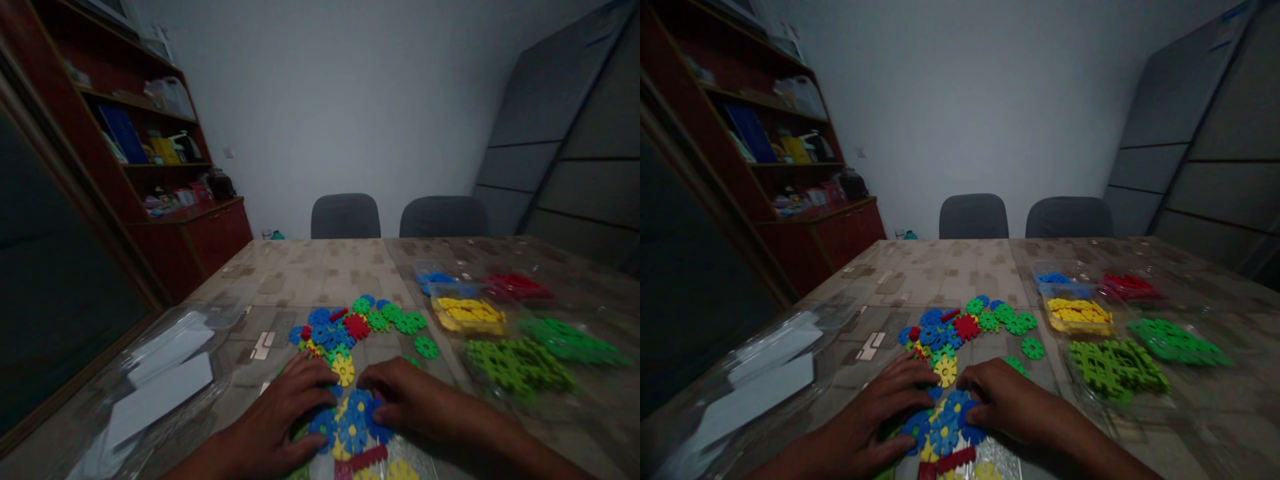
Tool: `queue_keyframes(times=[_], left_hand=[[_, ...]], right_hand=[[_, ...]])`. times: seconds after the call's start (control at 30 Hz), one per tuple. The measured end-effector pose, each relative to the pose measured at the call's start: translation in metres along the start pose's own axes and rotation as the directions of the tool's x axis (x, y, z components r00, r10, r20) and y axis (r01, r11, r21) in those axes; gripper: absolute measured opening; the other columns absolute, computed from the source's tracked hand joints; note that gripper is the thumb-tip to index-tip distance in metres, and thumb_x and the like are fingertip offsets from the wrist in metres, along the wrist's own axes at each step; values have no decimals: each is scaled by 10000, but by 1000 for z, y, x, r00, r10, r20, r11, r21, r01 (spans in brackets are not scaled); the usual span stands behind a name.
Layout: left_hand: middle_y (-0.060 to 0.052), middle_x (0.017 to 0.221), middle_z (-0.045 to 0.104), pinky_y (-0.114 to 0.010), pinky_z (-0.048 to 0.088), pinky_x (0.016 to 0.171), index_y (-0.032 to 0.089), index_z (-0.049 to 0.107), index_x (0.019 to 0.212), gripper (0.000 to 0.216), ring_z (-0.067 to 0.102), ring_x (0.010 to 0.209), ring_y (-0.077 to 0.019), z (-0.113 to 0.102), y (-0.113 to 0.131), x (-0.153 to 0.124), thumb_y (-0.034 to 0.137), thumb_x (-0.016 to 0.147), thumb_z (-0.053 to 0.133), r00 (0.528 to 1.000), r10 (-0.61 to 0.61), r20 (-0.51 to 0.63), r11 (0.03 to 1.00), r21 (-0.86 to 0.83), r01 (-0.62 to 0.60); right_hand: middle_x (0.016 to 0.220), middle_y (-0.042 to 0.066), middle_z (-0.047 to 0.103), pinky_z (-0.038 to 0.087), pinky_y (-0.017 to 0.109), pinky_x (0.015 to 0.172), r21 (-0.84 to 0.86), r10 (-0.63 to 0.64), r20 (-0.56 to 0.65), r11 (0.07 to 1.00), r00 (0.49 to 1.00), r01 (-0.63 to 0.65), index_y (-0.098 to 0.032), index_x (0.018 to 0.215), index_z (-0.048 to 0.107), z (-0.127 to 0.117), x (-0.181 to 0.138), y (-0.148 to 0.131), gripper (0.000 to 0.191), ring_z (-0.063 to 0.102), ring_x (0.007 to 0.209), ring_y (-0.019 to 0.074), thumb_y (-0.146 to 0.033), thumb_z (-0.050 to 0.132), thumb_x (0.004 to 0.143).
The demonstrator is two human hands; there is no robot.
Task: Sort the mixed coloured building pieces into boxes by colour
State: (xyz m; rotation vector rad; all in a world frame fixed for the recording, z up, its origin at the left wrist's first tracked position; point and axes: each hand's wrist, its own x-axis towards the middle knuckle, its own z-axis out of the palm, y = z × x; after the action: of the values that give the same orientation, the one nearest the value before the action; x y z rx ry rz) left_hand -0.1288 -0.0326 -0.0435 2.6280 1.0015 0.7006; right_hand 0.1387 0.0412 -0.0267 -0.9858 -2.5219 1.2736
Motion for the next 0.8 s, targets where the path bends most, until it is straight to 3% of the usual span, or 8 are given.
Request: queue_keyframes(times=[0.17,0.3,0.4,0.5,0.6,0.8], left_hand=[[-119,1450,514,-544,228,1187,244,573,1181,408,405,1390,-312,-2,-8,-5,434,851,720,995,-70,66,998,-5,70],[-131,1411,543,-532,233,1183,219,576,967,385,430,1365,-320,-1,-12,-4,515,797,756,993,-111,50,989,-96,116],[-133,1396,553,-507,231,1184,215,539,916,371,430,1361,-308,2,-14,-4,501,809,751,995,-93,27,987,-128,96],[-119,1381,564,-477,228,1187,215,537,937,269,428,1360,-283,4,-15,-5,401,868,719,999,-48,0,991,-124,48],[-108,1381,563,-464,228,1189,215,567,1006,140,424,1361,-262,5,-14,-6,296,925,647,999,-43,-22,992,-117,40],[-106,1374,567,-455,250,1178,220,607,1100,165,439,1347,-258,4,-13,-5,267,942,600,999,-35,-41,992,-121,30]], right_hand=[[888,-14,597,335,251,650,-93,68,-62,993,996,-74,-190,980,654,8,2,-2,347,500,793,151,-134,783,663],[744,-45,544,298,239,575,-3,73,-95,997,993,-73,-174,783,590,0,4,-1,205,465,689,115,-54,722,682],[652,-66,487,274,246,547,11,81,-126,997,989,-81,-178,718,540,-10,5,-7,217,423,619,99,-4,668,696],[663,-69,490,288,235,552,76,42,-106,997,993,-33,-177,738,550,-9,4,-14,212,428,628,96,1,656,694],[732,-59,546,316,223,579,125,14,-3,992,1000,-14,-184,822,612,5,1,-15,211,472,675,104,-29,665,689],[951,13,619,361,281,723,-95,95,-1,991,995,-95,-232,1037,660,22,-5,-10,302,536,876,188,-182,700,742]])
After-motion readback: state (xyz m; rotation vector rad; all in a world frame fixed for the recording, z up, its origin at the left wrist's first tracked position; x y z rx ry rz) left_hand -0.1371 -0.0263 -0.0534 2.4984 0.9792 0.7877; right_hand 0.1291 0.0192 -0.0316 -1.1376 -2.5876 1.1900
